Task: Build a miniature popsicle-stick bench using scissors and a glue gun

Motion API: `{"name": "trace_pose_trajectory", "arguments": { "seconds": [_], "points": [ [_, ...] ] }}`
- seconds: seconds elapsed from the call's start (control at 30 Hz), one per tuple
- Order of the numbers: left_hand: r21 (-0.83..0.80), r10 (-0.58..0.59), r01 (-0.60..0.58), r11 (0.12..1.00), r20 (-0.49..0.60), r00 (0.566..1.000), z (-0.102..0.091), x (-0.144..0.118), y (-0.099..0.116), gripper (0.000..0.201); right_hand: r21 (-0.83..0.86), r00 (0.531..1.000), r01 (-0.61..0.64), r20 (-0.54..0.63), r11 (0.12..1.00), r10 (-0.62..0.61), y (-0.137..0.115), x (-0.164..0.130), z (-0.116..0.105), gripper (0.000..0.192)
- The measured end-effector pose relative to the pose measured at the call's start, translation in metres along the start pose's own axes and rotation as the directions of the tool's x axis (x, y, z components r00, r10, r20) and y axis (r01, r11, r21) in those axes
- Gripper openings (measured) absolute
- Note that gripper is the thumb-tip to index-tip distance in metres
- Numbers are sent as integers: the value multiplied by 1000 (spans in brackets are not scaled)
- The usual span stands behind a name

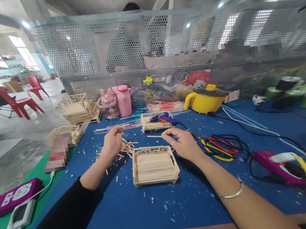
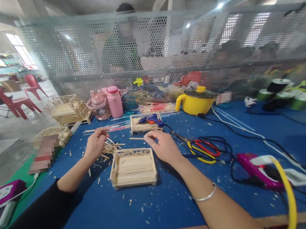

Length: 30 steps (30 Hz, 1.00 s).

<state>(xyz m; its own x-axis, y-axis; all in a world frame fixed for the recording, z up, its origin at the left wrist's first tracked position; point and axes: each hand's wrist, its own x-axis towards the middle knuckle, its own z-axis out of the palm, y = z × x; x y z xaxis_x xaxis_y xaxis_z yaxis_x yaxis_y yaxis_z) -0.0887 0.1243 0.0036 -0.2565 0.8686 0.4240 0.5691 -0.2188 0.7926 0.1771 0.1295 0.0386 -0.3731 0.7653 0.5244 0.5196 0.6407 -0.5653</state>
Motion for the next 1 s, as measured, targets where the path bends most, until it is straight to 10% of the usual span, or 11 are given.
{"name": "trace_pose_trajectory", "arguments": {
  "seconds": [0.33,1.0],
  "points": [
    [-499,-24,284,818,464,885,7,-27,35,43,38,993,40,109,998,-44,-5,-4,7,12],
    [-357,-64,241,903,442,895,12,-39,51,54,167,981,-130,163,977,103,2,0,-2,20]
  ]
}}
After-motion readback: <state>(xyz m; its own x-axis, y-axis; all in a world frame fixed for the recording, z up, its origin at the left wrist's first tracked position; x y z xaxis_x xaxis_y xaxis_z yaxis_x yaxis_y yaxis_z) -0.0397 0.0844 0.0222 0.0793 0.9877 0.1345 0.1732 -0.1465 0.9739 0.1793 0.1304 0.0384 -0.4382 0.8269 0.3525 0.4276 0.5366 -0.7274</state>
